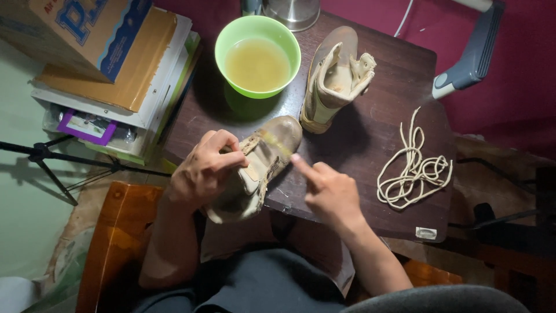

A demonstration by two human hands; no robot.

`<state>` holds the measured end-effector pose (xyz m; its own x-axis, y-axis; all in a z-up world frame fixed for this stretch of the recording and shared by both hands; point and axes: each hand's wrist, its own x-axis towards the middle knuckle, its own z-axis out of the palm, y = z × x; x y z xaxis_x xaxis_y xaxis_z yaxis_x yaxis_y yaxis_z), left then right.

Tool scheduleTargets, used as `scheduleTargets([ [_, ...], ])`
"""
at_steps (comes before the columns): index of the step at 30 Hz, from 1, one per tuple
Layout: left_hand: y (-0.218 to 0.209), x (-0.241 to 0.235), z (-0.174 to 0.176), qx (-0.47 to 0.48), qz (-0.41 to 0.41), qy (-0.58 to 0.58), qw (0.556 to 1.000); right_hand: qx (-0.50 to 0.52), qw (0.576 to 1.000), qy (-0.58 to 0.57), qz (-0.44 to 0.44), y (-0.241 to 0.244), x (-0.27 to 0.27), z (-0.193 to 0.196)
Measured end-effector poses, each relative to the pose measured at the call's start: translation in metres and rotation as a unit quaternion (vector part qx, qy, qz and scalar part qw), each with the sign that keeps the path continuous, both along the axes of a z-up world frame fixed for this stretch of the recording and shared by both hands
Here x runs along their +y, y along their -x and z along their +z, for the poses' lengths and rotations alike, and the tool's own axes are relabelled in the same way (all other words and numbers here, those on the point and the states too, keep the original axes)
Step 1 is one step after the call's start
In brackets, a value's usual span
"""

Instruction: The person cleans a beige boot using a toothbrush dipped in a liquid solution. They scrub the exterior and interior of the boot, repeatedly dipping the brush into a green bowl of water on the table.

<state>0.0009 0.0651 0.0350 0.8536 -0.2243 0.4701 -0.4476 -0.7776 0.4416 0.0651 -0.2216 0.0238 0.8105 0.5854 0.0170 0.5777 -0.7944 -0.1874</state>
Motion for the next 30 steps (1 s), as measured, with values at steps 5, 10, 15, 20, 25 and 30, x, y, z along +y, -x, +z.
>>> scheduleTargets([
  [5,0.010,-0.008,-0.021,-0.036,0.037,-0.022,0.998,-0.067,0.997,0.023,-0.028,-0.004,0.021,-0.002],
  [10,0.032,-0.040,-0.010,-0.046,0.124,-0.049,0.990,-0.079,0.993,0.030,-0.080,0.014,0.025,0.035],
  [15,0.047,-0.072,0.021,-0.078,0.102,-0.066,0.990,-0.061,0.996,0.067,-0.022,0.039,0.038,0.038],
  [20,0.050,-0.092,0.033,-0.073,0.079,-0.096,0.990,0.067,0.979,0.130,-0.143,0.021,0.025,0.057],
  [25,0.050,-0.111,0.034,-0.129,0.097,-0.118,0.980,-0.064,0.980,0.140,-0.127,0.040,0.020,0.061],
  [30,0.052,-0.119,0.034,-0.135,0.123,-0.113,0.977,0.100,0.976,0.175,-0.079,0.037,0.035,0.076],
])
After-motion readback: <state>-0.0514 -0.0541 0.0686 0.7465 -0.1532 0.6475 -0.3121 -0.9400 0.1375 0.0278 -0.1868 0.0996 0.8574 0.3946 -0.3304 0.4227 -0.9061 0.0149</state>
